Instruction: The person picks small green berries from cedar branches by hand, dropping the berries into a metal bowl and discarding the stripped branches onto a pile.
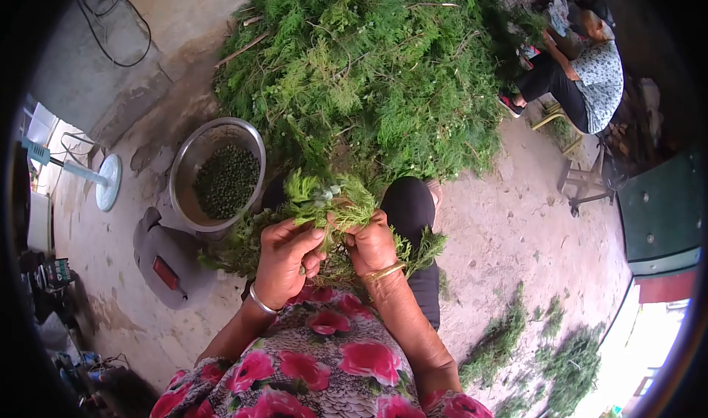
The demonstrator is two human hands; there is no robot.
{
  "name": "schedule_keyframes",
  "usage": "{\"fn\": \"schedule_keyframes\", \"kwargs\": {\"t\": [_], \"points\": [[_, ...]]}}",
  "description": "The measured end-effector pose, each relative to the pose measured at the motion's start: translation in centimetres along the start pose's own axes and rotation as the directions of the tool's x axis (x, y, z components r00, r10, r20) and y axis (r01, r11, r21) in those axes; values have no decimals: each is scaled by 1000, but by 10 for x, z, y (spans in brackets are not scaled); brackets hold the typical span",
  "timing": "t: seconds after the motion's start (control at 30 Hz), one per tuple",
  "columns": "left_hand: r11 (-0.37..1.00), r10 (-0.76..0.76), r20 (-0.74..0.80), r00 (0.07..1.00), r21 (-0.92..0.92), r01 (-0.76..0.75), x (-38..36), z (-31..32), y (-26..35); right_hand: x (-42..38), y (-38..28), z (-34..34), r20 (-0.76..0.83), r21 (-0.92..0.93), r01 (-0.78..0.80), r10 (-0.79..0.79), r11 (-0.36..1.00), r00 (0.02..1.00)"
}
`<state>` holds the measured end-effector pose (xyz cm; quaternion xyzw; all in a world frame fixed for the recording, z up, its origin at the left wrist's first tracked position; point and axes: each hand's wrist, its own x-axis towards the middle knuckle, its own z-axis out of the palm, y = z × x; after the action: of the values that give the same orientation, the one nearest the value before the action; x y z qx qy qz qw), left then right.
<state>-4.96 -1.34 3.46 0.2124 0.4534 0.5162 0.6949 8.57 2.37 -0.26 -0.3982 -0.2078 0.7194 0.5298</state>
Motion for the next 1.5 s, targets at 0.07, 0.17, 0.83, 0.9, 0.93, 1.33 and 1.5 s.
{"fn": "schedule_keyframes", "kwargs": {"t": [0.07,0.17,0.83,0.9,0.93,1.33,1.5], "points": [[1000,1,-5,1000,-3,-1,-1,0,0,-2,6,-2,5,-29,14,-14,999,1000],[997,-34,13,999,75,33,-12,0,6,3,10,0,-147,122,51,-33,991,989],[93,941,42,335,921,-378,40,-129,163,-3,4,-10,114,-151,117,-100,982,988],[152,945,-11,326,899,-410,28,-120,165,-6,1,-11,157,-201,106,-75,974,985],[185,945,-43,323,887,-423,19,-115,164,-8,0,-11,178,-229,97,-57,968,982],[539,536,104,838,722,-434,-20,-7,26,-13,11,-3,265,-584,394,-291,710,919],[794,362,57,931,504,-340,-11,-20,19,-27,-3,15,270,-532,310,-190,788,944]]}}
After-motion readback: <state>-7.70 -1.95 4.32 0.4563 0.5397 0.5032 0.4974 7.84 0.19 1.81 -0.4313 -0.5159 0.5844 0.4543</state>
